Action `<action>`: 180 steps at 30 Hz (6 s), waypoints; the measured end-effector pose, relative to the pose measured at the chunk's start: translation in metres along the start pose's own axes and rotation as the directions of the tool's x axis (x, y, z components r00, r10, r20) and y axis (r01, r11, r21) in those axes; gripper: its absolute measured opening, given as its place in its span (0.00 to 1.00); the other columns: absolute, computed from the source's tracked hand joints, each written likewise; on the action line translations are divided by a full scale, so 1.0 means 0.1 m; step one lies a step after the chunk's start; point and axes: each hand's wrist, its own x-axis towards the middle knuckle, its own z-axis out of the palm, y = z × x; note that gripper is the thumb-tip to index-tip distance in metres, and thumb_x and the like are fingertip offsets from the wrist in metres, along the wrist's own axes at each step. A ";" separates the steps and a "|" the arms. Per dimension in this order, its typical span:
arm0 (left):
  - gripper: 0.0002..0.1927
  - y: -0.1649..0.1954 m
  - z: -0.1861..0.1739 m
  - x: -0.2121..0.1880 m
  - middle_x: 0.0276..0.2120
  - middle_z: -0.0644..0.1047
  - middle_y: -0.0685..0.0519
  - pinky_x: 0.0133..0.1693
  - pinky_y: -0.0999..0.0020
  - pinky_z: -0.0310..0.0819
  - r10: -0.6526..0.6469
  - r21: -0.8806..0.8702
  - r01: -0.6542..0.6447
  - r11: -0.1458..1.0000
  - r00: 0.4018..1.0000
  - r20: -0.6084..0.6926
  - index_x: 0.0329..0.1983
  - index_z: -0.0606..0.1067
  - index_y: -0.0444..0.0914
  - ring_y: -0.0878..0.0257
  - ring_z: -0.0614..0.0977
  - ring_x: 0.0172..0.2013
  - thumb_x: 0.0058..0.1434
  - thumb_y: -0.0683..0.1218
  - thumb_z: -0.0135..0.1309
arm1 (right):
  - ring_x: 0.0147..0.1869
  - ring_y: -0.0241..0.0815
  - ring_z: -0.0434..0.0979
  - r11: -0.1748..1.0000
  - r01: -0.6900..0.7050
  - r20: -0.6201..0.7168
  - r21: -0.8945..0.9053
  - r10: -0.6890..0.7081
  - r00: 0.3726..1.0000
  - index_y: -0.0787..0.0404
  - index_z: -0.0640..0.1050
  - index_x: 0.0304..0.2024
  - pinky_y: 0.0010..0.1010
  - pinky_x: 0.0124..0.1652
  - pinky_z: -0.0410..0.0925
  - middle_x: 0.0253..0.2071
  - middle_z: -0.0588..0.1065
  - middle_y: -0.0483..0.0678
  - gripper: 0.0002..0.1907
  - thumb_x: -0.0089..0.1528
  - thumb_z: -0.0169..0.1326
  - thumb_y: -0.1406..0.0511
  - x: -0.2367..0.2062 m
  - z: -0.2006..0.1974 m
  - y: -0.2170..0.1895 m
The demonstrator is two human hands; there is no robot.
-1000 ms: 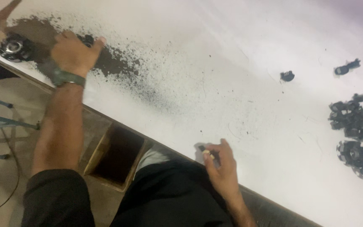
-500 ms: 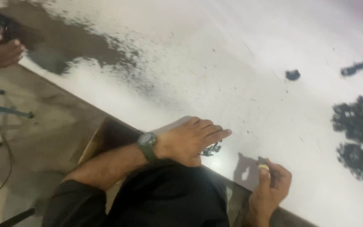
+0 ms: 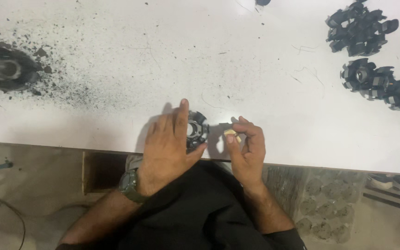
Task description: The person sits at a white workbench and assembles black plastic sprocket-like components, fitting small black inserts into each sprocket hub one at a time by hand, using a small stick-like tool to help seat the pieces, and sets each finished sprocket aside on the table.
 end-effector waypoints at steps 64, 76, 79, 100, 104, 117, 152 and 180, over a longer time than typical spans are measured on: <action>0.07 0.11 0.35 0.03 0.54 0.75 0.49 0.54 0.51 0.66 0.192 -0.233 -0.292 0.927 0.907 -0.374 0.35 0.75 0.37 0.52 0.75 0.54 0.55 0.39 0.62 | 0.49 0.52 0.80 0.816 0.335 0.178 -0.470 -0.284 0.942 0.60 0.75 0.44 0.51 0.64 0.69 0.40 0.78 0.48 0.15 0.57 0.64 0.73 0.05 0.07 -0.39; 0.08 0.07 0.40 0.01 0.53 0.75 0.49 0.54 0.53 0.66 0.181 -0.250 -0.296 0.922 0.899 -0.398 0.35 0.74 0.36 0.53 0.75 0.53 0.56 0.39 0.61 | 0.52 0.52 0.81 0.758 0.392 0.211 -0.521 -0.331 0.920 0.60 0.76 0.43 0.51 0.64 0.67 0.40 0.79 0.48 0.15 0.56 0.66 0.73 0.01 0.12 -0.39; 0.08 0.05 0.42 0.00 0.54 0.74 0.48 0.54 0.52 0.66 0.187 -0.237 -0.300 0.924 0.895 -0.404 0.36 0.74 0.36 0.54 0.75 0.53 0.56 0.39 0.61 | 0.52 0.51 0.81 0.749 0.394 0.220 -0.532 -0.327 0.919 0.61 0.76 0.43 0.52 0.64 0.67 0.40 0.79 0.48 0.14 0.57 0.66 0.73 0.00 0.13 -0.39; 0.12 -0.03 0.13 0.07 0.54 0.76 0.50 0.48 0.56 0.75 0.318 -0.075 -0.351 0.933 0.906 -0.278 0.48 0.79 0.37 0.56 0.78 0.49 0.62 0.43 0.62 | 0.46 0.49 0.80 0.810 0.325 0.099 -0.488 -0.318 0.943 0.61 0.75 0.44 0.53 0.65 0.68 0.40 0.79 0.48 0.12 0.60 0.62 0.73 0.00 0.11 -0.35; 0.09 -0.01 0.07 0.08 0.53 0.77 0.52 0.48 0.59 0.76 0.325 -0.088 -0.361 0.928 0.904 -0.279 0.45 0.79 0.37 0.58 0.79 0.49 0.63 0.42 0.61 | 0.45 0.49 0.79 0.817 0.324 0.110 -0.478 -0.310 0.944 0.61 0.74 0.44 0.54 0.65 0.67 0.39 0.78 0.49 0.12 0.60 0.61 0.73 0.03 0.11 -0.33; 0.07 0.05 -0.06 0.18 0.43 0.79 0.50 0.42 0.61 0.79 0.339 -0.170 -0.367 0.915 0.925 -0.171 0.44 0.77 0.35 0.53 0.83 0.42 0.64 0.41 0.59 | 0.50 0.47 0.79 0.802 0.361 0.123 -0.476 -0.346 0.930 0.61 0.76 0.45 0.55 0.68 0.62 0.41 0.78 0.49 0.13 0.59 0.63 0.74 0.07 0.06 -0.30; 0.09 -0.17 0.14 -0.01 0.44 0.76 0.47 0.39 0.58 0.78 0.239 -0.365 -0.344 0.865 0.923 -0.303 0.44 0.73 0.34 0.50 0.81 0.37 0.62 0.40 0.56 | 0.54 0.53 0.78 0.738 0.444 0.210 -0.508 -0.394 0.895 0.62 0.75 0.46 0.56 0.71 0.57 0.45 0.76 0.53 0.17 0.57 0.64 0.76 -0.03 0.29 -0.25; 0.08 -0.13 0.14 -0.10 0.43 0.76 0.48 0.39 0.57 0.77 0.201 -0.429 -0.354 0.831 0.910 -0.363 0.42 0.72 0.35 0.49 0.80 0.38 0.60 0.39 0.57 | 0.53 0.52 0.79 0.772 0.455 0.117 -0.444 -0.453 0.884 0.62 0.74 0.44 0.56 0.72 0.58 0.42 0.76 0.50 0.14 0.59 0.63 0.76 -0.06 0.32 -0.19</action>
